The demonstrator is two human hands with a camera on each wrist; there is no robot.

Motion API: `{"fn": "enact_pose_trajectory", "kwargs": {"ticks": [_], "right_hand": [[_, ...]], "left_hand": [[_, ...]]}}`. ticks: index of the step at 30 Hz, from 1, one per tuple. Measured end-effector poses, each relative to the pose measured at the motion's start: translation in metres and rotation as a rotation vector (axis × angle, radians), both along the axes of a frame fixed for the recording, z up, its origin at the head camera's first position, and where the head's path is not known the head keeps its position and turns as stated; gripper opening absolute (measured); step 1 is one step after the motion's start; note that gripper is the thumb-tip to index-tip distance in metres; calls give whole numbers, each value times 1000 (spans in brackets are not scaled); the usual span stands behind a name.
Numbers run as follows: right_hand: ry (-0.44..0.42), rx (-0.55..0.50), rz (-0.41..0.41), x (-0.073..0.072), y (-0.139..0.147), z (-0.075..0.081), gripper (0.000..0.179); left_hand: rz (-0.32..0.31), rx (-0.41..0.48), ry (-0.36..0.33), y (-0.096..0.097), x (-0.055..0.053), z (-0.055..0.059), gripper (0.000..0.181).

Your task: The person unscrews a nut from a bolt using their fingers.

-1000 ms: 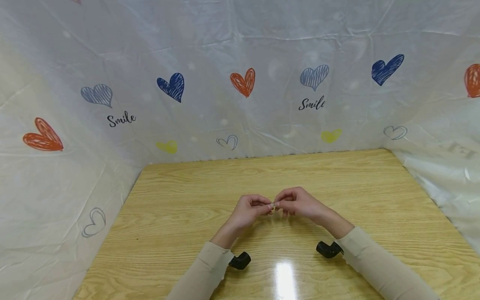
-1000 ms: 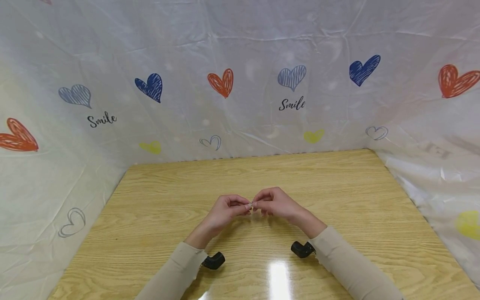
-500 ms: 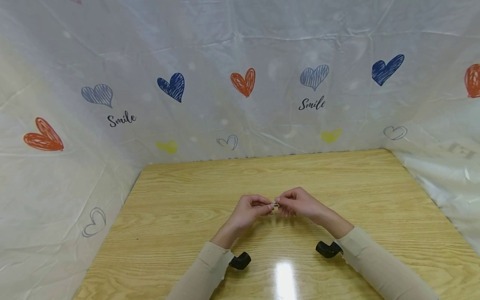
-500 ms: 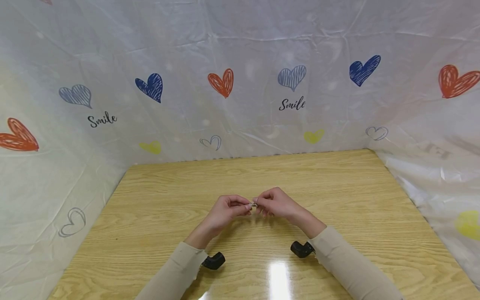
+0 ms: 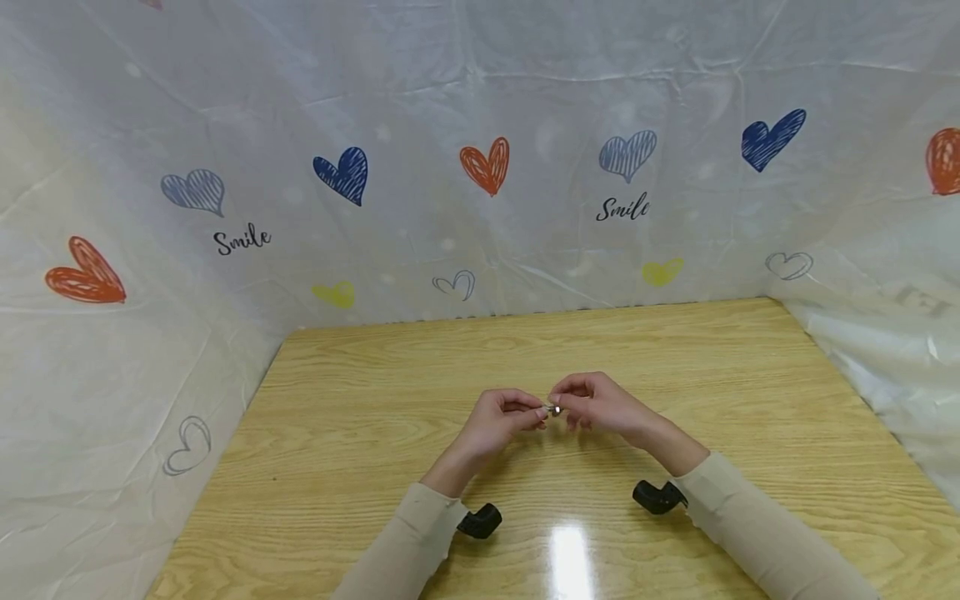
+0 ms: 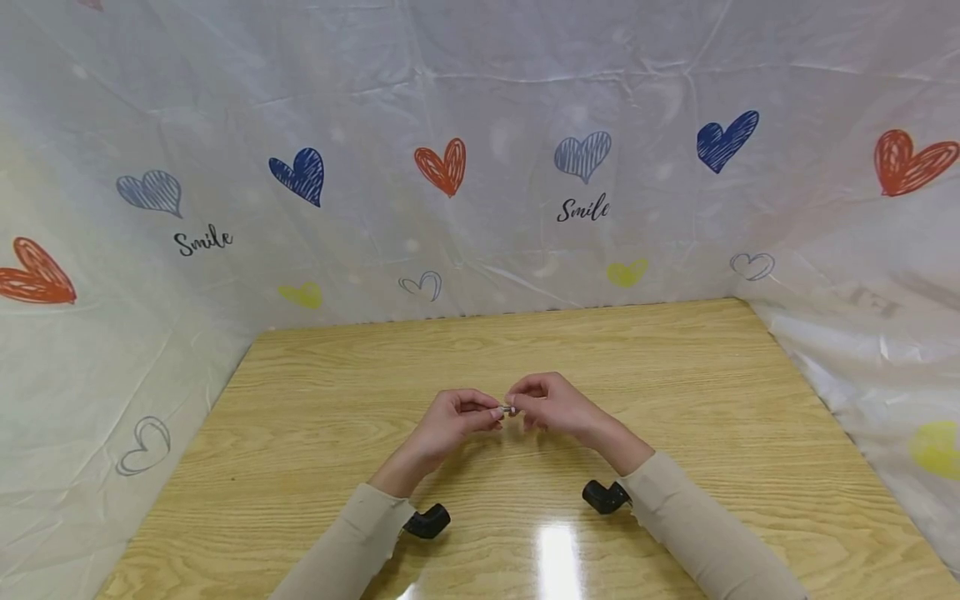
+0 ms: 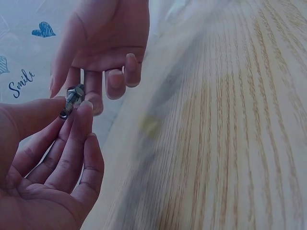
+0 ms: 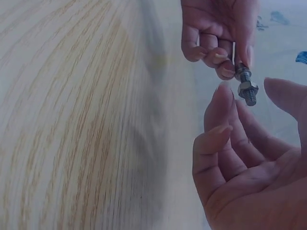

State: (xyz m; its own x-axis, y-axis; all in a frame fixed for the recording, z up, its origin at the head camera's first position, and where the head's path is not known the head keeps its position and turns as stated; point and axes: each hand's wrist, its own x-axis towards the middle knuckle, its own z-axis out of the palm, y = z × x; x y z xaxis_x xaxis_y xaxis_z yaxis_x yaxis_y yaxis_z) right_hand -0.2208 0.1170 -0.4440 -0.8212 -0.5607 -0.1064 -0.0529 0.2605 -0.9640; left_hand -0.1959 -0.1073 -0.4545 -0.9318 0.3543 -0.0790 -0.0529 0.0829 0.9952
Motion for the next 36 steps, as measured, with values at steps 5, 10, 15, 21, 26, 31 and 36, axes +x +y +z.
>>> {"fn": "enact_pose_trajectory", "kwargs": {"ticks": [5,10,15,21,26,31,36], "right_hand": [[-2,32,8,0,-1,2,35],[-12,5,23,0,0,1,28],[1,-14,45,-1,1,1,24],[15,-8,64,-2,4,2,27],[11,39,62,-2,5,2,35],[16,22,78,-1,6,2,32],[21,-7,79,-1,7,2,26]], "left_hand": [[-4,-8,17,0,-1,0,18],[-3,-19,14,0,-1,1,17],[0,-26,5,0,0,1,17],[-5,-26,-2,0,-1,2,18],[-7,-25,3,0,-1,1,18],[-10,-24,8,0,-1,0,19],[-1,-21,-1,0,-1,0,18]]}}
